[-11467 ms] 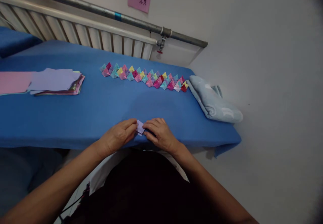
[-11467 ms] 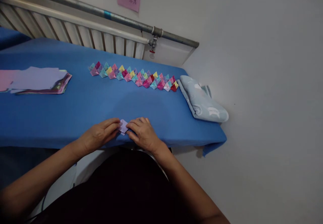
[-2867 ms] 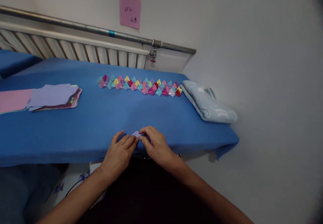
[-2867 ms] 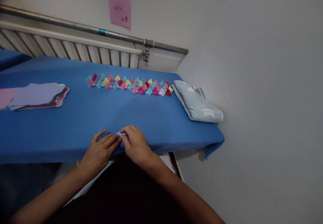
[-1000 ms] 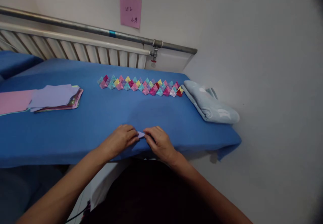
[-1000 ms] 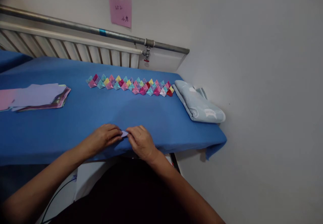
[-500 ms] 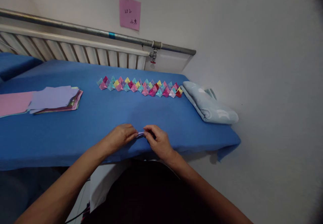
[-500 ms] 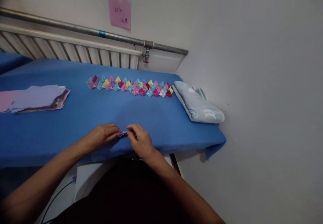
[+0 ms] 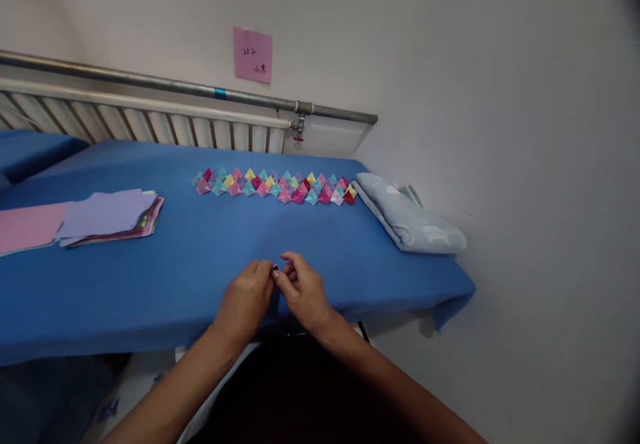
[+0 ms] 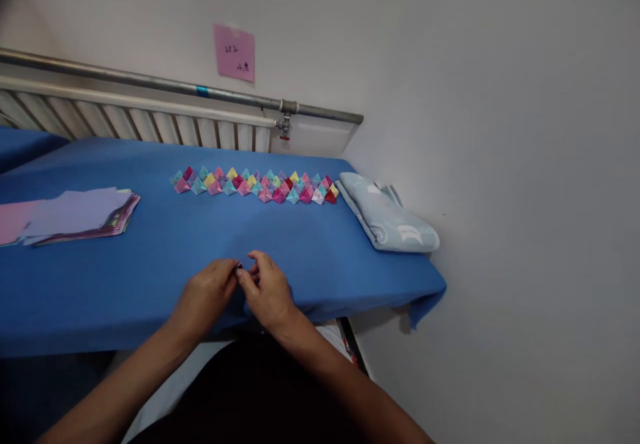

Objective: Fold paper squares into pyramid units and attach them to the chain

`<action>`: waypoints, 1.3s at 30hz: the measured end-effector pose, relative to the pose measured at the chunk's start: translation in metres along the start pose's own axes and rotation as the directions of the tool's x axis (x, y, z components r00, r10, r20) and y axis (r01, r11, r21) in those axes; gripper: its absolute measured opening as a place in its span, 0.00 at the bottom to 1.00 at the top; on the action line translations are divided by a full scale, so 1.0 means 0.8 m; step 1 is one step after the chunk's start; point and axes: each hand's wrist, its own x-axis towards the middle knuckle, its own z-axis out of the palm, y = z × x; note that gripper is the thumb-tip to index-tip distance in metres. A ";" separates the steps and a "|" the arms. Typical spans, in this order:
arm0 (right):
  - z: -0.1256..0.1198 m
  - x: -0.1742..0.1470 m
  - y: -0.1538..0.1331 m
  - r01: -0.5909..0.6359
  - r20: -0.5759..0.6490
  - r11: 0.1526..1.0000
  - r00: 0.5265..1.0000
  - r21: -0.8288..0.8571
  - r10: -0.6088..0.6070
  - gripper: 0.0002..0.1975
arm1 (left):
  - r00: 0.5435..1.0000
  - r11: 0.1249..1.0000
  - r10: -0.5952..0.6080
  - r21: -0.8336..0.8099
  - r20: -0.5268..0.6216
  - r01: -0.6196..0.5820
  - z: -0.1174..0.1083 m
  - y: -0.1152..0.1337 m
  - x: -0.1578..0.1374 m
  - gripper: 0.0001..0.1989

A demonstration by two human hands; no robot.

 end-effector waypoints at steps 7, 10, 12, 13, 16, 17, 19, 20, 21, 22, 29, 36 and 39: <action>-0.005 0.004 -0.002 0.015 0.003 0.997 1.000 -0.074 -0.015 0.12 | 0.980 0.975 -0.106 -0.210 -0.169 0.069 0.010 0.011 0.000 0.07; -0.006 0.003 -0.003 0.012 0.004 1.000 1.000 0.007 -0.013 0.10 | 0.975 0.946 -0.173 -0.299 -0.140 0.125 0.008 0.016 0.001 0.09; -0.007 0.003 -0.005 -0.011 -0.005 0.995 1.000 0.100 0.011 0.09 | 0.971 0.921 -0.209 -0.357 -0.114 0.156 0.005 0.019 0.002 0.09; -0.007 0.002 -0.006 -0.031 -0.007 0.988 0.999 0.151 0.032 0.08 | 0.968 0.904 -0.229 -0.391 -0.100 0.174 0.003 0.021 0.002 0.09; -0.007 0.001 -0.010 -0.109 0.020 0.949 0.994 0.296 0.108 0.08 | 0.949 0.825 -0.315 -0.495 -0.002 0.273 -0.004 0.023 0.004 0.08; -0.007 0.000 -0.011 -0.137 0.039 0.932 0.991 0.337 0.131 0.08 | 0.938 0.789 -0.345 -0.530 0.039 0.312 -0.006 0.023 0.005 0.08; -0.008 -0.002 -0.012 -0.183 0.081 0.898 0.983 0.399 0.164 0.08 | 0.914 0.700 -0.390 -0.609 0.112 0.373 -0.009 0.021 0.005 0.07; -0.008 -0.003 -0.013 -0.191 0.093 0.888 0.981 0.418 0.168 0.08 | 0.903 0.645 -0.406 -0.655 0.142 0.393 -0.010 0.020 0.005 0.07; -0.009 -0.004 -0.013 -0.184 0.097 0.885 0.983 0.427 0.158 0.09 | 0.893 0.582 -0.416 -0.704 0.172 0.407 -0.011 0.019 0.005 0.07; -0.009 -0.005 -0.013 -0.159 0.090 0.891 0.987 0.425 0.134 0.09 | 0.883 0.511 -0.422 -0.751 0.204 0.418 -0.013 0.018 0.004 0.07; -0.023 -0.013 -0.012 0.211 0.022 0.960 0.976 0.182 -0.219 0.12 | 0.808 0.151 -0.416 -0.844 0.417 0.514 -0.028 0.018 0.000 0.19; -0.035 -0.013 -0.019 -0.024 0.062 0.957 0.998 0.290 0.007 0.10 | 0.845 0.288 -0.385 -0.822 0.371 0.491 -0.031 0.013 -0.005 0.27; -0.035 -0.006 -0.027 -0.223 0.164 0.903 0.971 0.367 0.173 0.09 | 0.866 0.357 -0.340 -0.801 0.367 0.480 -0.033 0.016 -0.008 0.28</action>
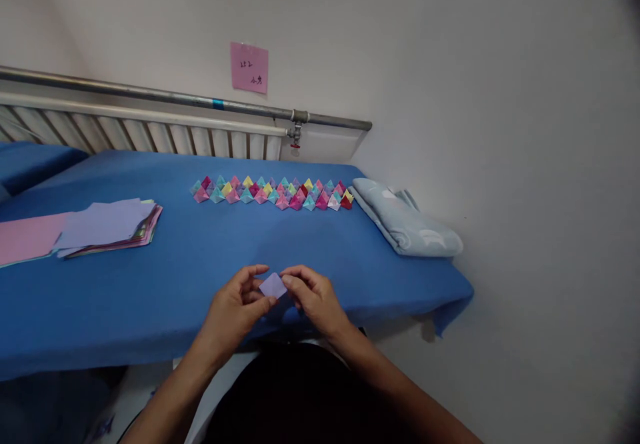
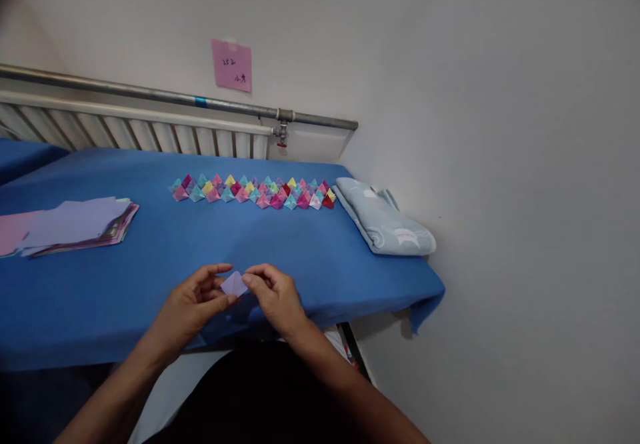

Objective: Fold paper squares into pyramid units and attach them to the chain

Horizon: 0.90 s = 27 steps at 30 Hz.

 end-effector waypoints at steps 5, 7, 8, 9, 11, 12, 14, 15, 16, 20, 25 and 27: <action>0.007 0.001 -0.007 -0.012 0.040 1.000 0.999 0.017 0.011 0.06 | 0.999 0.998 0.018 0.061 0.047 -0.021 0.002 -0.004 -0.004 0.25; 0.008 0.000 -0.007 -0.023 0.029 0.999 0.999 0.034 0.022 0.06 | 0.999 0.997 0.020 0.071 0.029 -0.022 0.001 -0.008 -0.003 0.25; 0.008 -0.001 -0.007 -0.034 0.024 0.998 0.999 0.052 0.033 0.06 | 0.999 0.997 0.020 0.073 0.026 -0.022 0.001 -0.010 -0.003 0.24; 0.008 -0.001 -0.007 -0.047 0.018 0.997 0.999 0.069 0.046 0.06 | 0.999 0.997 0.017 0.075 0.034 -0.019 0.001 -0.012 -0.004 0.21; 0.007 -0.001 -0.006 -0.067 0.003 0.994 0.998 0.091 0.067 0.06 | 0.997 0.995 -0.001 0.100 0.081 -0.007 0.000 -0.014 -0.004 0.13; 0.007 -0.001 -0.006 -0.073 -0.003 0.993 0.997 0.094 0.074 0.06 | 0.994 0.992 -0.013 0.128 0.107 -0.001 0.000 -0.014 -0.005 0.12; 0.006 -0.002 -0.006 -0.072 -0.004 0.994 0.997 0.081 0.072 0.06 | 0.991 0.982 -0.032 0.187 0.133 0.006 0.000 -0.012 -0.006 0.14; 0.005 -0.002 -0.007 -0.063 0.004 0.996 0.998 0.062 0.063 0.07 | 0.990 0.979 -0.036 0.203 0.134 0.008 -0.001 -0.010 -0.007 0.14; 0.005 -0.003 -0.007 -0.046 0.013 0.998 0.999 0.037 0.046 0.07 | 0.990 0.978 -0.039 0.208 0.137 0.010 -0.001 -0.008 -0.008 0.15; 0.004 -0.005 -0.009 0.063 0.028 0.995 0.998 -0.076 -0.061 0.09 | 0.983 0.973 -0.049 0.230 0.178 0.007 -0.002 -0.001 -0.013 0.14; 0.004 -0.006 -0.004 0.126 -0.030 0.983 0.991 -0.135 -0.131 0.11 | 0.983 0.948 0.002 0.312 0.182 -0.059 -0.001 -0.001 -0.015 0.15; 0.004 -0.006 -0.004 0.104 -0.014 0.989 0.994 -0.105 -0.106 0.11 | 0.977 0.964 -0.030 0.263 0.212 -0.028 -0.001 0.000 -0.014 0.14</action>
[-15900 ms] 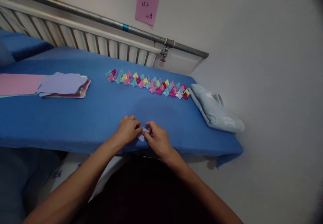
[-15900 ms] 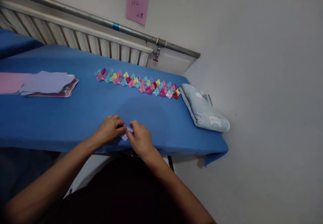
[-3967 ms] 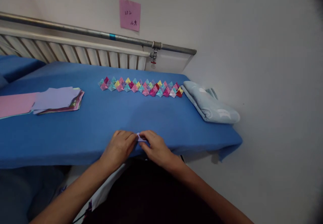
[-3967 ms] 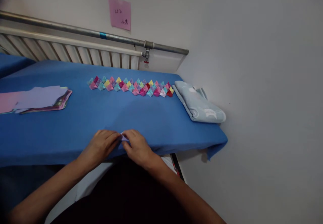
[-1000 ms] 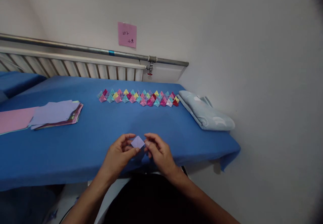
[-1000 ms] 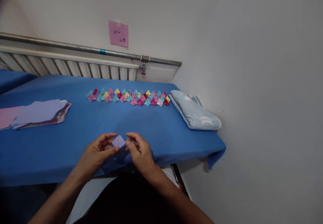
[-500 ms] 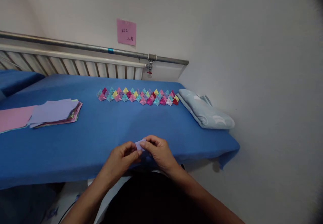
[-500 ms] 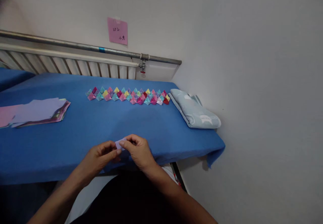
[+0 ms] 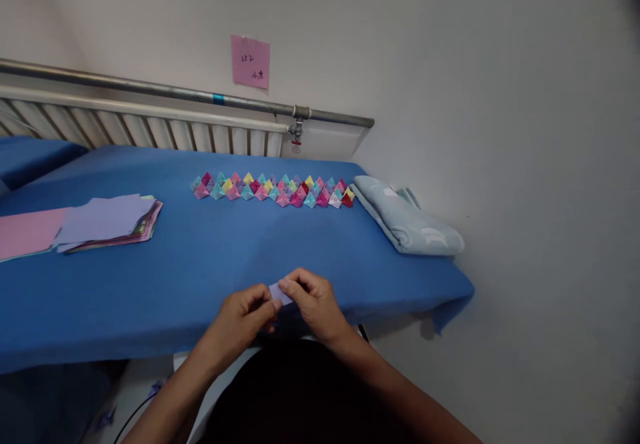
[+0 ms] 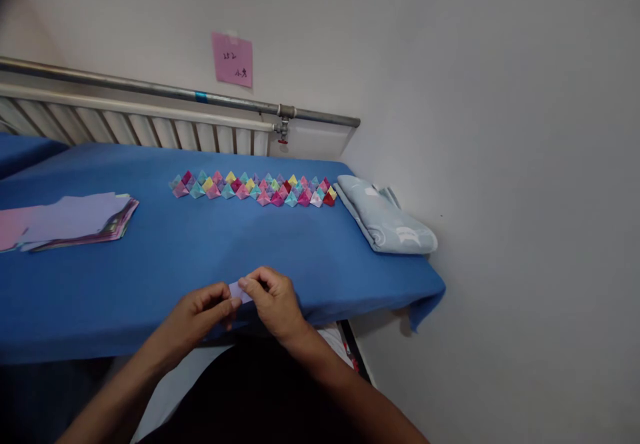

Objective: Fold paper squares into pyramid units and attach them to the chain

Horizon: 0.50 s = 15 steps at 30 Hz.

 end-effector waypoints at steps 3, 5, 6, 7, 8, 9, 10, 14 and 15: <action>-0.001 0.001 -0.002 -0.061 0.060 0.996 0.997 0.059 0.057 0.10 | 0.999 0.994 -0.012 -0.111 0.035 0.016 -0.001 0.003 0.001 0.12; 0.000 0.001 -0.003 -0.095 0.088 0.992 0.992 0.081 0.088 0.09 | 1.000 0.988 -0.008 -0.154 0.015 0.010 -0.001 0.002 0.001 0.12; 0.001 0.001 -0.003 -0.106 0.100 0.990 0.990 0.092 0.097 0.08 | 1.000 0.985 -0.009 -0.170 0.003 0.010 0.000 0.001 0.001 0.12; 0.001 0.001 -0.003 -0.115 0.111 0.988 0.988 0.103 0.103 0.08 | 1.000 0.984 -0.014 -0.180 -0.005 0.013 0.000 -0.001 0.001 0.12; 0.002 0.001 -0.002 -0.118 0.120 0.987 0.987 0.111 0.105 0.07 | 1.000 0.983 -0.021 -0.185 -0.008 0.019 0.001 -0.002 0.001 0.12; 0.003 0.000 -0.001 -0.115 0.124 0.987 0.987 0.113 0.101 0.07 | 1.000 0.982 -0.027 -0.188 -0.011 0.024 0.001 -0.003 0.002 0.12; 0.003 0.000 -0.001 -0.108 0.124 0.988 0.988 0.111 0.094 0.06 | 0.999 0.981 -0.031 -0.194 -0.015 0.028 0.001 -0.004 0.002 0.13; 0.002 0.001 -0.001 -0.096 0.132 0.992 0.988 0.082 0.084 0.08 | 0.998 0.983 -0.055 -0.174 0.012 0.056 -0.003 -0.002 0.003 0.13; 0.001 0.001 -0.002 -0.102 0.144 0.991 0.986 0.083 0.089 0.08 | 0.998 0.985 -0.060 -0.158 0.028 0.063 -0.005 -0.001 0.002 0.14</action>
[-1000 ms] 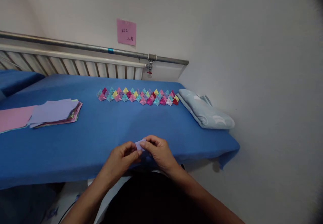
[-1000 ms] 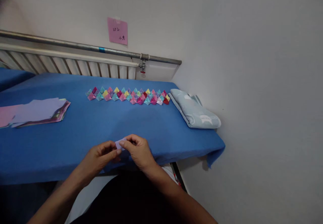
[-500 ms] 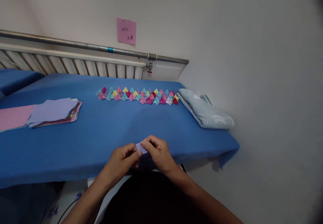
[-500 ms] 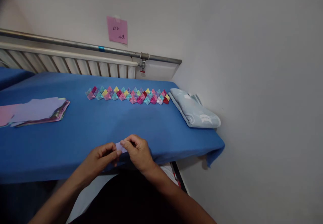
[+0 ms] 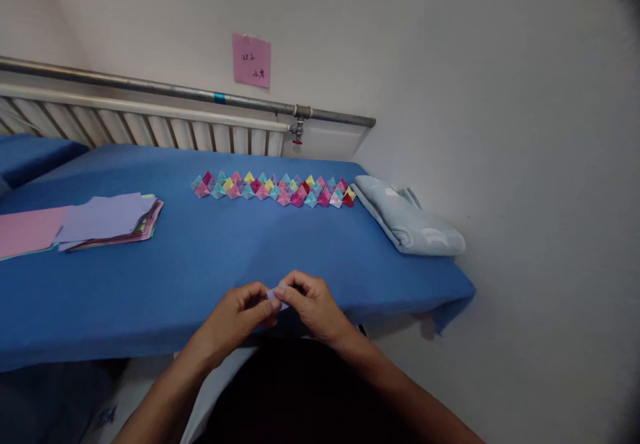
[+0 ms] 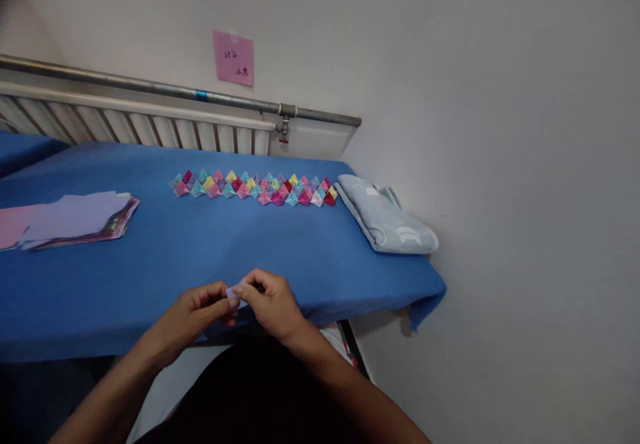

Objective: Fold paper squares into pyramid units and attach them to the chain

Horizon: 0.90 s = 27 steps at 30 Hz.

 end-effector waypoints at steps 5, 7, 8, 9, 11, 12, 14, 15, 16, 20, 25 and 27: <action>-0.001 0.001 -0.001 -0.041 0.032 0.999 0.999 0.030 0.040 0.09 | 0.999 0.999 0.021 0.031 -0.040 -0.020 -0.006 0.003 -0.002 0.15; 0.000 0.001 -0.001 -0.080 0.041 0.995 0.996 0.066 0.077 0.09 | 0.996 0.999 0.027 0.029 -0.089 -0.024 -0.005 0.002 -0.002 0.15; 0.000 0.001 -0.001 -0.099 0.050 0.992 0.994 0.077 0.096 0.09 | 0.993 0.999 0.027 0.023 -0.112 -0.025 -0.005 0.002 -0.002 0.15; 0.000 0.001 0.000 -0.117 0.062 0.990 0.992 0.072 0.113 0.09 | 0.991 1.000 0.027 0.013 -0.129 -0.026 -0.005 0.002 -0.001 0.15; -0.001 0.000 0.000 -0.151 0.086 0.988 0.985 0.029 0.148 0.09 | 0.988 1.000 0.027 -0.007 -0.154 -0.028 -0.005 0.002 -0.001 0.15; -0.001 0.000 0.001 -0.163 0.092 0.987 0.983 0.004 0.162 0.09 | 0.987 0.999 0.027 -0.013 -0.161 -0.029 -0.005 0.002 0.000 0.15; -0.002 -0.001 0.002 -0.180 0.096 0.983 0.979 -0.023 0.181 0.10 | 0.986 0.999 0.020 -0.026 -0.166 -0.024 -0.004 0.002 0.000 0.15; -0.002 0.000 0.003 -0.185 0.094 0.983 0.978 -0.021 0.186 0.11 | 0.986 0.999 0.013 -0.034 -0.165 -0.019 -0.004 0.002 0.000 0.15; -0.003 0.000 0.004 -0.187 0.097 0.982 0.977 -0.016 0.188 0.11 | 0.987 0.999 0.007 -0.043 -0.161 -0.014 -0.004 0.002 0.001 0.15; -0.003 0.000 0.005 -0.191 0.141 0.982 0.972 0.005 0.188 0.09 | 0.993 0.998 0.002 -0.069 -0.115 -0.010 -0.003 0.003 0.003 0.13; 0.001 -0.003 -0.001 -0.238 0.195 0.971 0.953 -0.003 0.234 0.07 | 0.994 0.992 0.038 -0.120 -0.104 -0.050 -0.003 0.001 0.007 0.12; 0.003 -0.004 -0.003 -0.258 0.221 0.966 0.943 0.022 0.247 0.07 | 0.987 0.990 0.034 -0.131 -0.155 -0.055 -0.003 -0.002 0.008 0.13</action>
